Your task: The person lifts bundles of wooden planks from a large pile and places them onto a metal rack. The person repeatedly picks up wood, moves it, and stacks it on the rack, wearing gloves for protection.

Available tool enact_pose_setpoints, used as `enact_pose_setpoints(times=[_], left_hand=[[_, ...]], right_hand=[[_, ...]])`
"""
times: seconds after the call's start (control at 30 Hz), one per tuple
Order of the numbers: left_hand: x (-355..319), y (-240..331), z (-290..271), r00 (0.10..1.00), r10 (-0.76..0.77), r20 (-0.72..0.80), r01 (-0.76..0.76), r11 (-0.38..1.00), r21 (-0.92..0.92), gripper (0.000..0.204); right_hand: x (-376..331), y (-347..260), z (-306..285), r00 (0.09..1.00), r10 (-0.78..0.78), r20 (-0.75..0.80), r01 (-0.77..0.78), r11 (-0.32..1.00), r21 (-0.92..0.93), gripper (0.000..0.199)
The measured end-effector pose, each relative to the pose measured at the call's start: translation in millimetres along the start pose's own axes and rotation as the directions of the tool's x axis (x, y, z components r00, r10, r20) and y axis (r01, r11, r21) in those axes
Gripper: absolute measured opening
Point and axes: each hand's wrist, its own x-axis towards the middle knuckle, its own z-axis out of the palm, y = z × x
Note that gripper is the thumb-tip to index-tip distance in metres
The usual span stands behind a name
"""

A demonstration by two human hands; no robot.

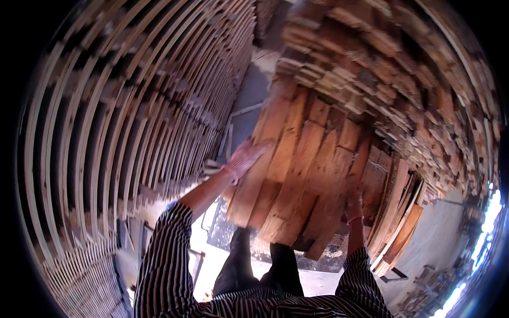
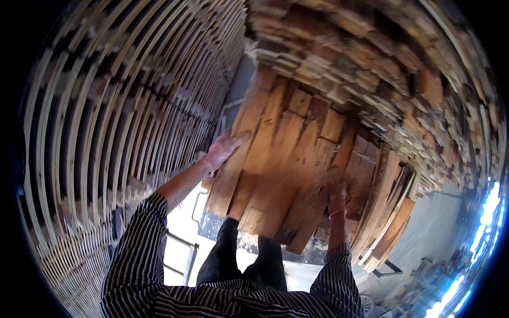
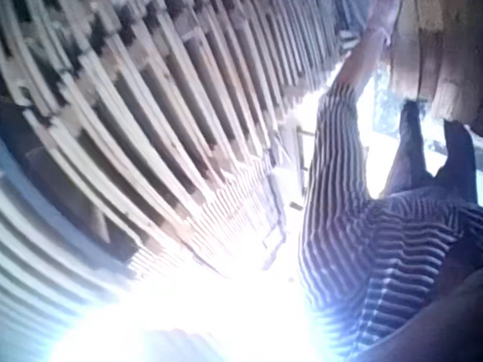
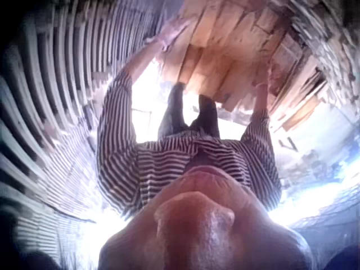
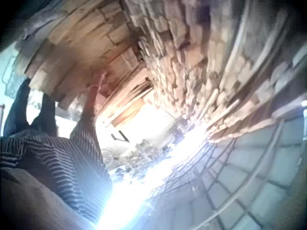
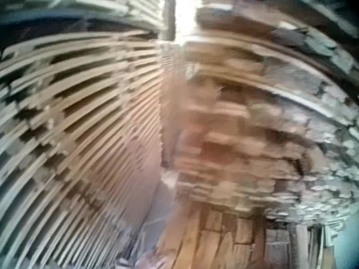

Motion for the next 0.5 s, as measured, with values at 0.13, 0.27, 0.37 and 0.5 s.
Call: enact_pose_setpoints(times=[0.13,0.27,0.37,0.5], left_hand=[[-11,18,1,0.976,-0.116,-0.186,0.132,0.988,0.075,0.062],[-10,11,-42,0.961,-0.123,-0.247,0.159,0.978,0.136,0.064],[12,8,-6,0.927,-0.277,-0.254,0.305,0.949,0.077,0.063],[12,2,1,0.884,-0.369,-0.288,0.388,0.921,0.012,0.062]], right_hand=[[-25,-17,49,0.995,0.080,-0.056,-0.077,0.996,0.047,0.037],[-15,-78,83,0.986,0.163,0.020,-0.158,0.977,-0.146,0.047],[-20,-77,63,0.985,0.168,-0.044,-0.169,0.985,-0.032,0.056],[-26,-87,56,0.981,0.144,-0.127,-0.170,0.960,-0.222,0.062]])
